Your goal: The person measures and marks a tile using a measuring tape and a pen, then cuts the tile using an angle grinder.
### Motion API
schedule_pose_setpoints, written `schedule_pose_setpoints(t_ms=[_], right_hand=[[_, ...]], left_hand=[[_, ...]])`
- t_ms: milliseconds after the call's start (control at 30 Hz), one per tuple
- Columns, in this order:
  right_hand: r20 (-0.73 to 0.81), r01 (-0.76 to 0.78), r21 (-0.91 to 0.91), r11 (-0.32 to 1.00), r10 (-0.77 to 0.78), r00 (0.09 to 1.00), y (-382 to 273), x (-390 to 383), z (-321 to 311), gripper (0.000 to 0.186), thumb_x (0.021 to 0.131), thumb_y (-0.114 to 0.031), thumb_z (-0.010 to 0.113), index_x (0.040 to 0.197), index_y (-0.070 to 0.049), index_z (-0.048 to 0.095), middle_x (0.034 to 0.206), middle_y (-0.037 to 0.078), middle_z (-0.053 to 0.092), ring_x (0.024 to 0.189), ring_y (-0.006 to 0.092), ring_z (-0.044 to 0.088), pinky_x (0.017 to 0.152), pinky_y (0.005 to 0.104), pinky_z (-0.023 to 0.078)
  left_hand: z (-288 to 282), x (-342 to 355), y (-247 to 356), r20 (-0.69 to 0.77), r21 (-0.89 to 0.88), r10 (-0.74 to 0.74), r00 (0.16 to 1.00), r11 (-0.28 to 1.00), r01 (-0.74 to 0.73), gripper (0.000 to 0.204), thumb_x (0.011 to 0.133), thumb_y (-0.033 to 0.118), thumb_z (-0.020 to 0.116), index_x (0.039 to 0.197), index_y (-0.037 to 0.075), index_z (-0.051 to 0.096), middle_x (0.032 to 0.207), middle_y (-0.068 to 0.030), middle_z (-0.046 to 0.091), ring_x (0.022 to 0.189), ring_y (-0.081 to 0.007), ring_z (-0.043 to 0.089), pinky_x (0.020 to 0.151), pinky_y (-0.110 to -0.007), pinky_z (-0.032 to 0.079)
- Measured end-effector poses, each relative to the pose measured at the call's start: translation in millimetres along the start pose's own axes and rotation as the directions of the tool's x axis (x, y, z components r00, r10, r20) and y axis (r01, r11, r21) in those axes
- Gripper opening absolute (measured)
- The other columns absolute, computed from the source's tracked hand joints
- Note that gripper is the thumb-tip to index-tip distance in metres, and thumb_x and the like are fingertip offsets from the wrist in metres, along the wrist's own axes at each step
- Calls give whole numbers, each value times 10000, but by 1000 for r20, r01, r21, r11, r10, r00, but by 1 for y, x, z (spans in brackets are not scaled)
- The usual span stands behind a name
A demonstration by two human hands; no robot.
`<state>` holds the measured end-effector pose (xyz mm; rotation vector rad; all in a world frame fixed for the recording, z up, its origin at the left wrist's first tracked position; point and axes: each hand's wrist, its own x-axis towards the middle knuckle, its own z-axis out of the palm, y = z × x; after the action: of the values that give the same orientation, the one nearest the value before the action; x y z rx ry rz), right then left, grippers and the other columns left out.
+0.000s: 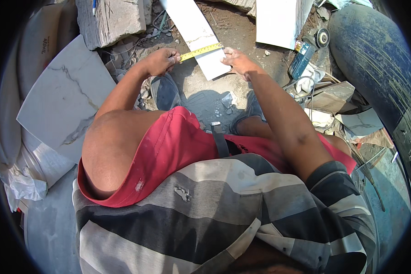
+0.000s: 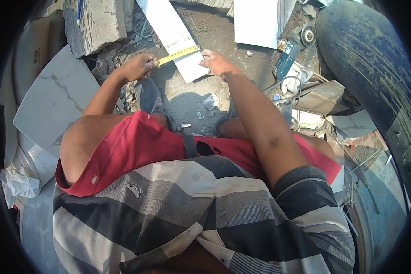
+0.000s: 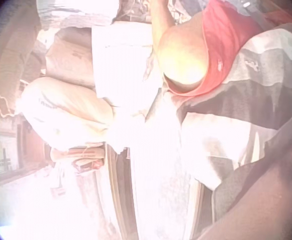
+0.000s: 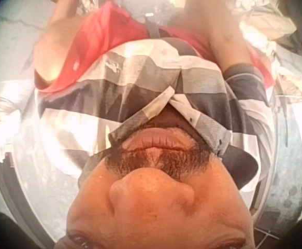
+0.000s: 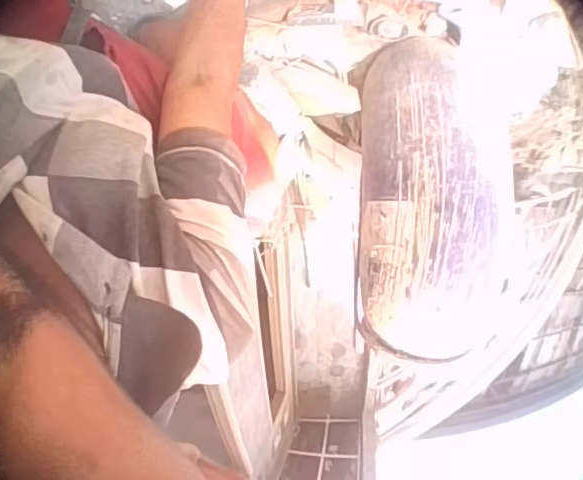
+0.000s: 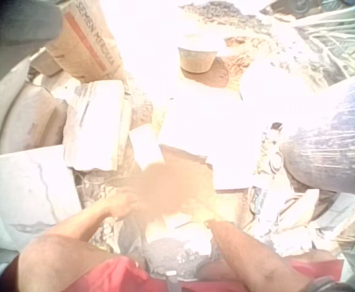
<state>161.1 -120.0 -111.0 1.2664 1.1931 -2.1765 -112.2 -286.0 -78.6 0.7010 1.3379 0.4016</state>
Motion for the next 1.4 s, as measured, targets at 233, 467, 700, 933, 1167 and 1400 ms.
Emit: schedule_pose_setpoints(t_ms=[233,467,700,933,1167,1400], right_hand=[[-26,-34,51,998,35,999,-13,-10,10,532,954,-74,612,1416,40,376,1368,166,524,1217,253,561,979,384,518],[15,-9,79,997,8,1000,-15,-12,12,515,959,-59,599,1415,34,380,1378,166,521,1201,242,573,963,366,530],[-26,-16,120,993,20,999,-8,-5,12,420,951,-12,576,1350,50,459,1266,162,603,1131,222,613,939,327,527],[-9,-3,111,994,4,1000,0,3,8,415,954,0,557,1352,50,452,1281,157,597,1127,222,615,939,324,531],[-1,-40,128,991,40,999,-4,-1,9,413,958,3,550,1355,55,444,1286,166,595,1140,227,609,944,326,527],[2,-42,129,991,42,999,4,8,5,353,974,-18,551,1320,-16,484,1225,124,640,1109,189,638,923,330,565]], left_hand=[[9,9,-17,30,-51,-18,999,999,20,246,1036,275,515,992,60,626,613,9,500,487,-90,448,458,-274,373],[16,12,-28,62,-113,-34,997,993,41,255,1042,293,504,1009,64,612,630,10,496,480,-88,434,447,-268,369],[24,13,-35,98,-159,-57,994,985,72,247,1049,285,483,1019,69,600,642,20,497,448,-70,453,421,-236,401],[30,16,-43,144,-220,-90,985,968,121,259,1054,291,473,1025,64,596,654,16,506,448,-61,455,417,-226,395],[31,20,-47,178,-269,-119,977,949,165,268,1052,299,478,1015,55,583,645,12,502,446,-68,444,415,-237,394],[31,23,-49,218,-333,-131,967,921,200,253,1054,283,471,1013,56,574,644,20,498,464,-60,456,425,-226,396]])
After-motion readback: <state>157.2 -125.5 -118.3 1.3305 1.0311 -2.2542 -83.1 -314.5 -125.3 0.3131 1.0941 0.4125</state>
